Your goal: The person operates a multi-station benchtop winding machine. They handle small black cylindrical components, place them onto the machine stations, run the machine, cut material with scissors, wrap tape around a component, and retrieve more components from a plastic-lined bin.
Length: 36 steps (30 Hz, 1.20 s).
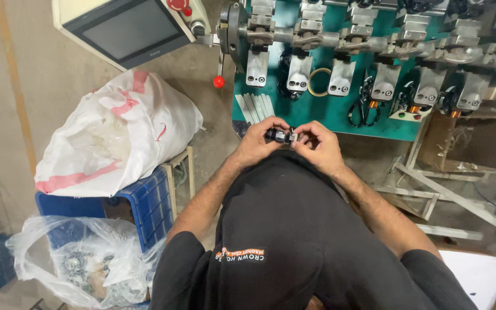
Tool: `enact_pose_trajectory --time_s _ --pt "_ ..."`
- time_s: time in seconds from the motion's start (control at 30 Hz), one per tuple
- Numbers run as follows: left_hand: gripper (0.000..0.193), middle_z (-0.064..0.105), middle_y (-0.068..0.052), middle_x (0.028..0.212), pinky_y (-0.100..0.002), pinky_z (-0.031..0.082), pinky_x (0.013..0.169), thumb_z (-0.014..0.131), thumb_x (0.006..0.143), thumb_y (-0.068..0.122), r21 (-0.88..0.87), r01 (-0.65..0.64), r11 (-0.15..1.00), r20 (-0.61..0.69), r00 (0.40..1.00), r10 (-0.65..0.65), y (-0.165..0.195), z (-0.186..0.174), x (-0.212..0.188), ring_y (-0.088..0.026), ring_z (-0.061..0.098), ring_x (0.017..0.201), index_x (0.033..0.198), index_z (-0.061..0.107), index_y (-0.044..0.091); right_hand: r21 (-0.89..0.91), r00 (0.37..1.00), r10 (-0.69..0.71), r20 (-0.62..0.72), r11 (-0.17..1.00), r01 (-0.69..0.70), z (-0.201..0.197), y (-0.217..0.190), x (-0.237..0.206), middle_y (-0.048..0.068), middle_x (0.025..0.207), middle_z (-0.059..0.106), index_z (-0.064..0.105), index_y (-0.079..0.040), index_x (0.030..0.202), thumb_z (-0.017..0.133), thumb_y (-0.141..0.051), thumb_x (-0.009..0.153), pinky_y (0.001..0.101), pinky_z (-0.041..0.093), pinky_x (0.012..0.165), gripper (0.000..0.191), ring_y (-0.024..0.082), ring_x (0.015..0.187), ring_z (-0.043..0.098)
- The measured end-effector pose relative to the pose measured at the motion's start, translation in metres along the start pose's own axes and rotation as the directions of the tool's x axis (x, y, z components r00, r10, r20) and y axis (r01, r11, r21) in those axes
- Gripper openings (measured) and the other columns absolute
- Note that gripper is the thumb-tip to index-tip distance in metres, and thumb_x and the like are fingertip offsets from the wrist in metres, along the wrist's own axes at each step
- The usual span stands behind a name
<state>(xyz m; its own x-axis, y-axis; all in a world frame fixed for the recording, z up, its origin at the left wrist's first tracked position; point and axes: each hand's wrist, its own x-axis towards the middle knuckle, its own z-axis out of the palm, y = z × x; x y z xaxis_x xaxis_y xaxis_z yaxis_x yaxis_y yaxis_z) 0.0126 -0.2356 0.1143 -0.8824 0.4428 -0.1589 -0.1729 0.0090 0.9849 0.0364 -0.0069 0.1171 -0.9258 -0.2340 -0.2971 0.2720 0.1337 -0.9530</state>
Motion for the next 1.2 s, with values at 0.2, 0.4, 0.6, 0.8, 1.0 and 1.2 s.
enact_pose_trajectory --time_s 0.2,0.4,0.6,0.8,1.0,1.2 --pt "0.038 0.062 -0.011 0.105 -0.043 0.051 0.092 0.070 0.072 -0.006 0.519 -0.433 0.737 0.150 0.895 0.420 0.055 -0.009 0.013 -0.035 0.061 0.104 0.108 0.062 0.006 0.136 1.000 -0.021 -0.008 0.990 0.022 -0.014 -0.026 0.014 0.000 0.099 0.068 0.066 -0.002 0.106 0.075 -0.003 0.093 0.0193 0.053 0.074 0.016 0.003 0.088 0.063" --pt "0.038 0.055 -0.008 0.100 -0.048 0.050 0.099 0.070 0.079 0.003 0.666 -0.605 0.436 0.285 0.747 0.600 0.095 0.000 0.012 -0.034 0.058 0.102 0.116 0.066 0.011 0.004 0.998 -0.055 -0.005 0.998 0.055 -0.033 -0.067 0.018 0.002 0.096 0.069 0.072 0.001 0.096 0.073 -0.005 0.093 0.0216 0.054 0.067 0.007 0.007 0.076 0.066" --pt "0.038 0.051 -0.007 0.097 -0.051 0.053 0.104 0.068 0.085 0.005 0.764 -0.555 0.330 0.277 0.743 0.610 0.114 0.019 0.010 -0.027 0.057 0.098 0.122 0.066 0.014 0.016 0.990 -0.143 0.013 0.990 0.143 -0.043 -0.086 0.018 0.003 0.097 0.064 0.069 0.003 0.095 0.068 -0.005 0.098 0.0226 0.053 0.063 0.009 0.007 0.076 0.062" --pt "0.053 0.054 -0.008 0.099 -0.041 0.052 0.084 0.069 0.077 -0.006 0.625 -0.464 0.627 0.135 0.856 0.499 0.119 0.035 0.006 -0.030 0.058 0.097 0.126 0.066 0.012 -0.051 0.940 -0.317 0.126 0.944 0.326 -0.057 -0.103 0.010 0.005 0.097 0.061 0.068 0.002 0.096 0.063 -0.004 0.102 0.0234 0.049 0.065 0.009 0.009 0.074 0.058" --pt "0.043 0.055 -0.005 0.111 -0.030 0.051 0.087 0.073 0.088 0.000 0.291 -0.252 0.923 -0.092 0.953 0.290 0.114 0.050 0.005 -0.015 0.059 0.101 0.124 0.052 0.007 -0.217 0.853 -0.439 0.280 0.837 0.502 -0.070 -0.134 -0.002 0.006 0.099 0.058 0.066 0.000 0.105 0.073 -0.003 0.082 0.0245 0.051 0.067 0.025 0.010 0.078 0.061" --pt "0.043 0.053 -0.001 0.114 -0.028 0.047 0.094 0.079 0.092 0.004 -0.101 -0.126 0.987 0.017 0.992 0.128 0.095 0.053 0.005 -0.010 0.053 0.106 0.127 0.054 0.007 -0.364 0.786 -0.521 0.333 0.698 0.617 -0.073 -0.135 -0.017 0.006 0.096 0.060 0.071 -0.006 0.104 0.079 -0.008 0.086 0.0273 0.050 0.060 0.020 0.012 0.069 0.060"
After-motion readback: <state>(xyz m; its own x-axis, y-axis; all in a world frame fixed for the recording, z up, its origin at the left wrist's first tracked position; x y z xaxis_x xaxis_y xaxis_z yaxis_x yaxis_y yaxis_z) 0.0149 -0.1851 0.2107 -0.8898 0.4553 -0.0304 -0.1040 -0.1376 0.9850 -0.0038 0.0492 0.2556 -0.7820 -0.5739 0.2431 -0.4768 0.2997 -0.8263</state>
